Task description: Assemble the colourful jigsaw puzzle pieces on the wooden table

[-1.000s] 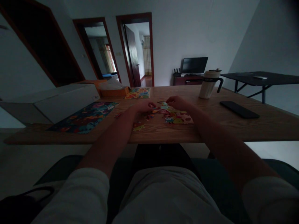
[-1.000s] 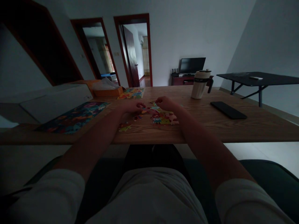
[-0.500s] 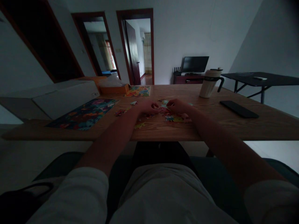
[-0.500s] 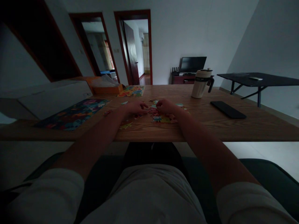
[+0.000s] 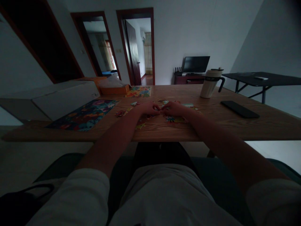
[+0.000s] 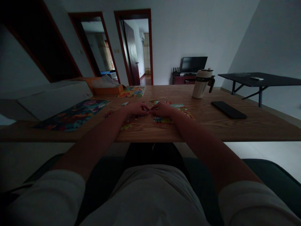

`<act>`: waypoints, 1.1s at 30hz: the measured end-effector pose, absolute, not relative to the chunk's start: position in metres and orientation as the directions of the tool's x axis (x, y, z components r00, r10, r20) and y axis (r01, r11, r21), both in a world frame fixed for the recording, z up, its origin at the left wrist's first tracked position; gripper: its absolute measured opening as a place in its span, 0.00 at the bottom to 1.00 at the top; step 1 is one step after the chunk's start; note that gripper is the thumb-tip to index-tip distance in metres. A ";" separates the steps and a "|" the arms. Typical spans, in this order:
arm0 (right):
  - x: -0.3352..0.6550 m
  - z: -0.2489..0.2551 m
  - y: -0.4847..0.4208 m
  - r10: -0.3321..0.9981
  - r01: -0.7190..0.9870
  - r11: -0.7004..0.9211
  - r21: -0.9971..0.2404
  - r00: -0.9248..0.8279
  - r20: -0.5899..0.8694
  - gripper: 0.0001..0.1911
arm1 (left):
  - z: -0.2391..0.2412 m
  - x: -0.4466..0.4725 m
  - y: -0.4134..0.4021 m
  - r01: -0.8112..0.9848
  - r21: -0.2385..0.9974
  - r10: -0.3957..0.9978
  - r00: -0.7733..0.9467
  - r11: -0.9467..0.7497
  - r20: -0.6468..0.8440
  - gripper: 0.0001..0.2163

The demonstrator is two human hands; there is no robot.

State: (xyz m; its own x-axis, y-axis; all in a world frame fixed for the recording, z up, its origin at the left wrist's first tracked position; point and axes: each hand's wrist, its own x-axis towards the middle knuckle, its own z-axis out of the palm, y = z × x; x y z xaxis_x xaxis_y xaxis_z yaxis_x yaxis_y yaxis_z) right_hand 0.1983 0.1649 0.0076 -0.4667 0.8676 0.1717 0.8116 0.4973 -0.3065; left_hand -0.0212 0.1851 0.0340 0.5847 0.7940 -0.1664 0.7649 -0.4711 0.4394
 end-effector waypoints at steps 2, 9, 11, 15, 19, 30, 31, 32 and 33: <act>0.197 0.006 0.166 0.850 0.800 0.526 -0.289 -0.493 0.184 0.18 | 0.034 -0.021 0.185 0.767 0.442 0.796 0.581 -0.466 -0.169 0.23; 0.199 0.004 0.169 0.858 0.796 0.512 -0.322 -0.489 0.157 0.19 | 0.035 -0.021 0.184 0.777 0.421 0.796 0.578 -0.469 -0.179 0.24; 0.201 0.002 0.171 0.842 0.781 0.538 -0.316 -0.510 0.174 0.19 | 0.035 -0.023 0.186 0.783 0.410 0.800 0.572 -0.467 -0.182 0.27; 0.203 -0.002 0.177 0.830 0.772 0.558 -0.304 -0.521 0.199 0.18 | 0.034 -0.029 0.194 0.808 0.401 0.826 0.533 -0.432 -0.184 0.36; 0.202 -0.001 0.177 0.842 0.783 0.539 -0.309 -0.510 0.175 0.17 | 0.036 -0.034 0.198 0.799 0.358 0.807 0.565 -0.483 -0.170 0.28; 0.203 0.004 0.162 0.880 0.782 0.473 -0.405 -0.435 0.189 0.20 | 0.037 -0.031 0.190 0.723 0.505 0.842 0.540 -0.471 0.012 0.21; 0.203 0.005 0.161 0.889 0.778 0.456 -0.431 -0.422 0.179 0.20 | 0.038 -0.031 0.191 0.721 0.484 0.838 0.543 -0.496 0.052 0.20; 0.204 0.006 0.161 0.898 0.776 0.438 -0.455 -0.404 0.176 0.21 | 0.039 -0.031 0.193 0.718 0.465 0.832 0.549 -0.518 0.080 0.19; 0.204 0.006 0.160 0.907 0.776 0.418 -0.473 -0.381 0.178 0.21 | 0.040 -0.030 0.194 0.714 0.453 0.826 0.556 -0.534 0.099 0.19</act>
